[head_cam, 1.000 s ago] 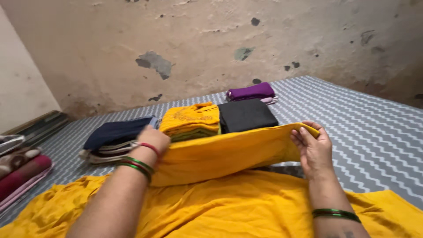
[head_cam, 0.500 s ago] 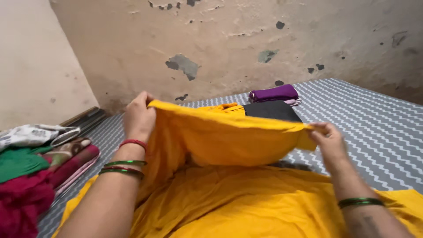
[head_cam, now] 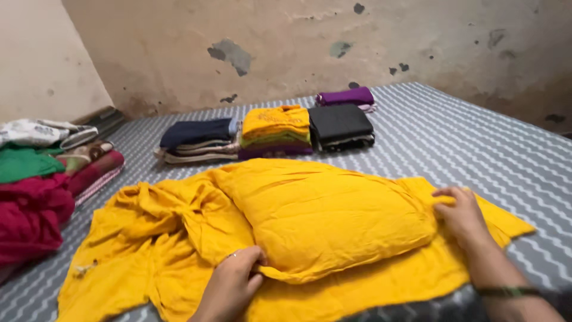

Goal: The person unrolls and spreads a yellow garment on a bed, smooths it out by hand, and then begins folding it into a smaller shape.

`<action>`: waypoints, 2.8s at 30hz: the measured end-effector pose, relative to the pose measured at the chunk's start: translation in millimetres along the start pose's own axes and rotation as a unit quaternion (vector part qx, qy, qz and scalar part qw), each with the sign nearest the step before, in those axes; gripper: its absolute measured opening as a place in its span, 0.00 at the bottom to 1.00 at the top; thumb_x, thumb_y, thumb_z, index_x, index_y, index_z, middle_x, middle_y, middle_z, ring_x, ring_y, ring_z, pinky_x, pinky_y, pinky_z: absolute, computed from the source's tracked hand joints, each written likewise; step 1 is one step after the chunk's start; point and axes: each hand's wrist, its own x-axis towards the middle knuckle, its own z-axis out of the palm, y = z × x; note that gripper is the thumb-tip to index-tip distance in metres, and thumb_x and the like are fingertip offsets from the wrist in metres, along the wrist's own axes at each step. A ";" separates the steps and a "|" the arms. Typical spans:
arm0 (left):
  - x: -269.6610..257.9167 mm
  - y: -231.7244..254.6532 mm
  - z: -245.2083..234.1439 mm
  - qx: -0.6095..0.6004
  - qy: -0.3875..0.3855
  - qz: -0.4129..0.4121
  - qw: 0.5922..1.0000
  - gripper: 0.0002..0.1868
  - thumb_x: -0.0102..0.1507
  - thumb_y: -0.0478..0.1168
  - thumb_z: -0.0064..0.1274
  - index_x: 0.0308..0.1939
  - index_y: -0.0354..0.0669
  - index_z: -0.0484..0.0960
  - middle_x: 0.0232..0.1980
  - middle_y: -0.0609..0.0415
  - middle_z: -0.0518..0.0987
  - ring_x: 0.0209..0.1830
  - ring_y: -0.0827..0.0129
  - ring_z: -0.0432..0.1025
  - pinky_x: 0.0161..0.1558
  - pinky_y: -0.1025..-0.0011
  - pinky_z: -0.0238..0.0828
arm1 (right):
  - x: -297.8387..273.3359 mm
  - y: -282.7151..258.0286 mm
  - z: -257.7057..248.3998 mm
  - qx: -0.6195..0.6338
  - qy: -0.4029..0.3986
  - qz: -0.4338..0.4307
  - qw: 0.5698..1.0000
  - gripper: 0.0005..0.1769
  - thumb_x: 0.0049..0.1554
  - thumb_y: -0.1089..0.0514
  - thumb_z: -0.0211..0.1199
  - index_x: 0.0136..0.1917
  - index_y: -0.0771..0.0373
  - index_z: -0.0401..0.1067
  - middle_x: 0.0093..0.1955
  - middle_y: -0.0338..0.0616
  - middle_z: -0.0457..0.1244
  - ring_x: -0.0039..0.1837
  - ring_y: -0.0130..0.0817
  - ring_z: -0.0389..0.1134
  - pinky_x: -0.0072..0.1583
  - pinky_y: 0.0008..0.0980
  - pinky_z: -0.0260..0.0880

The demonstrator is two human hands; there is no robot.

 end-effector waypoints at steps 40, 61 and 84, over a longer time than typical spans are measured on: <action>12.2 124.9 64.0 0.044 0.051 0.335 0.940 0.03 0.61 0.37 0.54 0.38 0.46 0.78 0.33 0.52 0.75 0.34 0.56 0.74 0.35 0.60 0.70 | 36.8 -34.6 -83.6 0.039 -0.159 0.032 0.986 0.23 0.61 0.64 0.57 0.69 0.54 0.73 0.57 0.36 0.69 0.42 0.32 0.69 0.44 0.32 0.71; 20.4 126.2 108.8 0.023 0.007 0.321 0.947 0.06 0.61 0.42 0.57 0.34 0.47 0.78 0.30 0.53 0.74 0.31 0.56 0.74 0.31 0.59 0.70 | 49.7 80.0 -116.3 -0.015 -0.134 -0.003 0.991 0.17 0.59 0.65 0.63 0.61 0.62 0.79 0.50 0.40 0.72 0.49 0.26 0.69 0.53 0.28 0.71; 20.4 140.2 112.5 -0.023 0.014 0.268 0.963 0.08 0.63 0.44 0.58 0.33 0.47 0.79 0.33 0.52 0.77 0.36 0.54 0.74 0.37 0.57 0.71 | -139.2 -102.2 -84.9 -0.131 -0.206 -0.334 0.910 0.13 0.48 0.57 0.72 0.46 0.58 0.74 0.47 0.40 0.69 0.55 0.42 0.68 0.57 0.40 0.67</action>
